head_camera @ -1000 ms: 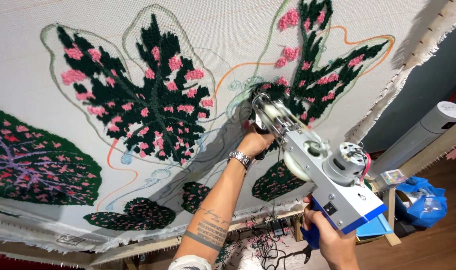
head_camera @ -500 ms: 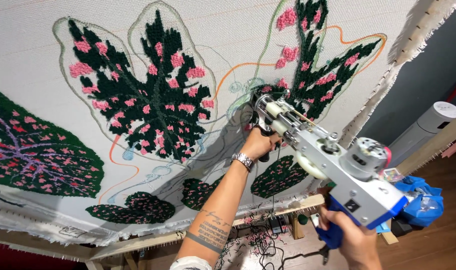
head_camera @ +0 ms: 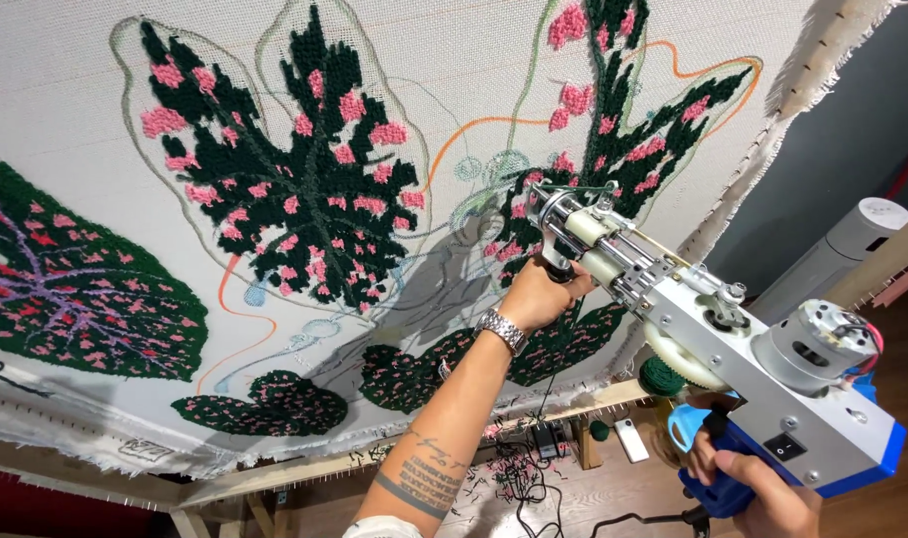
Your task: Creating a patterned rug using a tufting gun on a large framed canvas.
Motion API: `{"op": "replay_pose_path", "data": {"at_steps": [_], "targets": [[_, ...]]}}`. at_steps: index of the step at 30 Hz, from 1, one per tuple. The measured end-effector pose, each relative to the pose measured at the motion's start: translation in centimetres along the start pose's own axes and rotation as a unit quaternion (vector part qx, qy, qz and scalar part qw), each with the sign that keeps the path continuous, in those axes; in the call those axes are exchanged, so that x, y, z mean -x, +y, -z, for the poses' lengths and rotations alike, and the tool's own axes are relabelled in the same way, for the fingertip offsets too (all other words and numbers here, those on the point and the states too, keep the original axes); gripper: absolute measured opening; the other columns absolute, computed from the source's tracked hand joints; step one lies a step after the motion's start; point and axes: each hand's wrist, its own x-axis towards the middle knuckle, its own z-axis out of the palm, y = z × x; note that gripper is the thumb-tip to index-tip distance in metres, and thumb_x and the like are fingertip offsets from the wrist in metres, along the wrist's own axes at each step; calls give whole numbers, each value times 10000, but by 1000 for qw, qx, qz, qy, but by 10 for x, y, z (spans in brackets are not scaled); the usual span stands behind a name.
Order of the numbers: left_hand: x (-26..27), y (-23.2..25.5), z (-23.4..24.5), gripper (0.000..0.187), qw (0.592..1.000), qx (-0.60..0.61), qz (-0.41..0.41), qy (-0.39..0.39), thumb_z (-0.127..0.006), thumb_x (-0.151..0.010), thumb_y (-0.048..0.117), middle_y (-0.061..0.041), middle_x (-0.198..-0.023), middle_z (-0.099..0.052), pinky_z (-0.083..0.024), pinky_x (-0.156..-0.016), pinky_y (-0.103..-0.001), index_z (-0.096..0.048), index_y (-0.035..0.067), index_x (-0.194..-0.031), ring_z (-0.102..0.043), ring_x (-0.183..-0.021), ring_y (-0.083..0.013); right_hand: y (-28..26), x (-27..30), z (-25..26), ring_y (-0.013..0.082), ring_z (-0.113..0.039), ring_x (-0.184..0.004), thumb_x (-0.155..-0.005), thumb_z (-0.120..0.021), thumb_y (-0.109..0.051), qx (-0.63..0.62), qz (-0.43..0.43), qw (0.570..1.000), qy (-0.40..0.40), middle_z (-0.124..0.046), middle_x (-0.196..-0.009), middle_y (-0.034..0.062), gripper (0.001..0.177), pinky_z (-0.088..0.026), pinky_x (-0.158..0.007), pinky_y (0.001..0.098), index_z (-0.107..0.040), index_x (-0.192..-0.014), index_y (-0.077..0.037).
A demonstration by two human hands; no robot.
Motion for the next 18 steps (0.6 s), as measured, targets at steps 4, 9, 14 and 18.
{"op": "replay_pose_path", "data": {"at_steps": [4, 9, 14, 18], "targets": [[3, -2, -3, 168, 998, -46, -41, -1, -793, -849, 188, -41, -805, -764, -555, -660, -293, -751, 39, -913, -692, -692, -103, -3, 0, -1, 271, -532, -626, -793, -600, -24, -8, -10, 1000, -19, -553, -788, 198, 538, -470, -589, 418, -477, -1294, 130], [10, -15, -5, 249, 998, 53, 44, -11, -822, -841, 184, -41, -799, -718, -538, -608, -292, -696, 2, -956, -654, -640, -111, -13, -4, -24, 241, -497, -603, -754, -564, -31, 58, -73, 995, 44, -552, -752, 187, 509, -441, -557, 383, -513, -1231, 141], [10, -32, -3, 238, 995, 85, 45, -22, -809, -853, 154, -32, -804, -695, -521, -592, -288, -672, -24, -934, -637, -635, -104, -9, -9, -29, 228, -503, -593, -739, -564, -20, 61, -76, 994, 41, -573, -758, 177, 516, -434, -544, 358, -561, -1225, 155], [11, -35, 2, 232, 996, 67, 49, -26, -812, -853, 167, -37, -783, -710, -520, -593, -282, -691, -21, -913, -634, -628, -101, -10, -13, -35, 221, -503, -578, -718, -567, -11, 70, -84, 993, 41, -581, -750, 171, 548, -445, -537, 355, -596, -1239, 156]]}}
